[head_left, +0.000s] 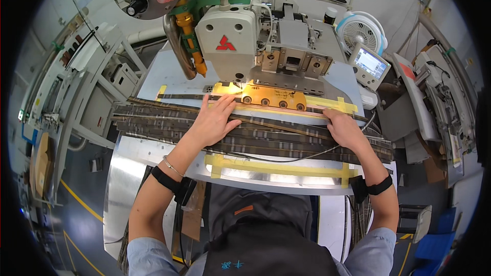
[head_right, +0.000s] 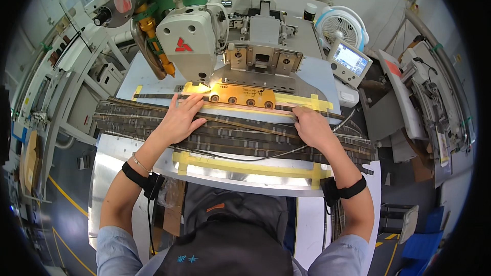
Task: Operating an industrial sewing machine to stitch together patterned leather or fabric strips.
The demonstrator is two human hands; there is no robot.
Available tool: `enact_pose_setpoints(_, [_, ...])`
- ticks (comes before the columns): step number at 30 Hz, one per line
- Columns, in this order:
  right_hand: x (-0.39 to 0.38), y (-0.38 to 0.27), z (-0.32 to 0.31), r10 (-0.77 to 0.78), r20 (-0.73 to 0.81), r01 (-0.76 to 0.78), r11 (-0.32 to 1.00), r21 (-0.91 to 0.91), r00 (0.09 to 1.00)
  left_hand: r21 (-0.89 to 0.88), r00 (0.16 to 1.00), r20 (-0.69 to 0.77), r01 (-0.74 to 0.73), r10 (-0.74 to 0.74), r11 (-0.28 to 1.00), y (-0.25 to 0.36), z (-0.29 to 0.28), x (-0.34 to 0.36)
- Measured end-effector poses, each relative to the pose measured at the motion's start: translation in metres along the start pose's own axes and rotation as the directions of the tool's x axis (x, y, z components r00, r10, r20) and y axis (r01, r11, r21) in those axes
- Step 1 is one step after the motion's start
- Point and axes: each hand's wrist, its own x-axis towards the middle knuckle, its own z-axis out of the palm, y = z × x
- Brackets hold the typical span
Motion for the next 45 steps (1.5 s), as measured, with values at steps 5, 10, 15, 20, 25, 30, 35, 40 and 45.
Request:
enact_pose_setpoints(5, [-0.017,-0.023,0.003,-0.115,-0.343,0.111,0.993,-0.034,0.932,-0.114,0.999,-0.017,-0.034,0.032,0.993,0.02,-0.004,-0.02])
enact_pose_setpoints(10, [-0.032,-0.057,0.011,-0.362,-0.121,0.38,0.907,0.181,0.924,-0.059,0.999,-0.033,-0.037,0.035,0.998,0.03,-0.006,-0.024])
enact_pose_setpoints(15, [-0.031,-0.08,0.032,-0.484,-0.015,0.482,0.866,0.133,0.875,-0.042,0.999,-0.032,-0.042,0.04,0.998,0.032,-0.004,-0.02])
enact_pose_setpoints(20, [-0.02,-0.084,0.054,-0.47,-0.172,0.485,0.873,0.057,0.866,0.001,0.999,-0.02,-0.025,0.025,1.0,0.022,-0.009,-0.02])
enact_pose_setpoints(25, [-0.001,-0.095,0.062,-0.235,-0.315,0.289,0.948,0.134,0.919,0.036,0.996,0.048,0.068,-0.07,0.997,0.004,-0.007,-0.033])
enact_pose_setpoints(30, [0.011,-0.087,0.062,-0.211,-0.156,0.232,0.964,0.131,0.965,0.063,0.995,0.047,0.083,-0.086,0.995,-0.007,-0.009,-0.035])
enact_pose_setpoints(35, [0.029,-0.09,0.07,-0.247,-0.078,0.255,0.959,0.121,0.966,0.038,0.928,-0.324,0.208,-0.185,0.977,0.011,0.007,-0.05])
enact_pose_setpoints(40, [0.038,-0.094,0.067,-0.259,-0.097,0.269,0.956,0.119,0.961,-0.594,0.826,-0.185,0.338,-0.532,0.73,0.077,0.022,-0.077])
enact_pose_setpoints(45, [0.037,-0.102,0.06,-0.273,-0.04,0.276,0.952,0.132,0.961,-0.306,0.897,-0.239,0.294,-0.372,0.905,0.116,0.02,-0.068])
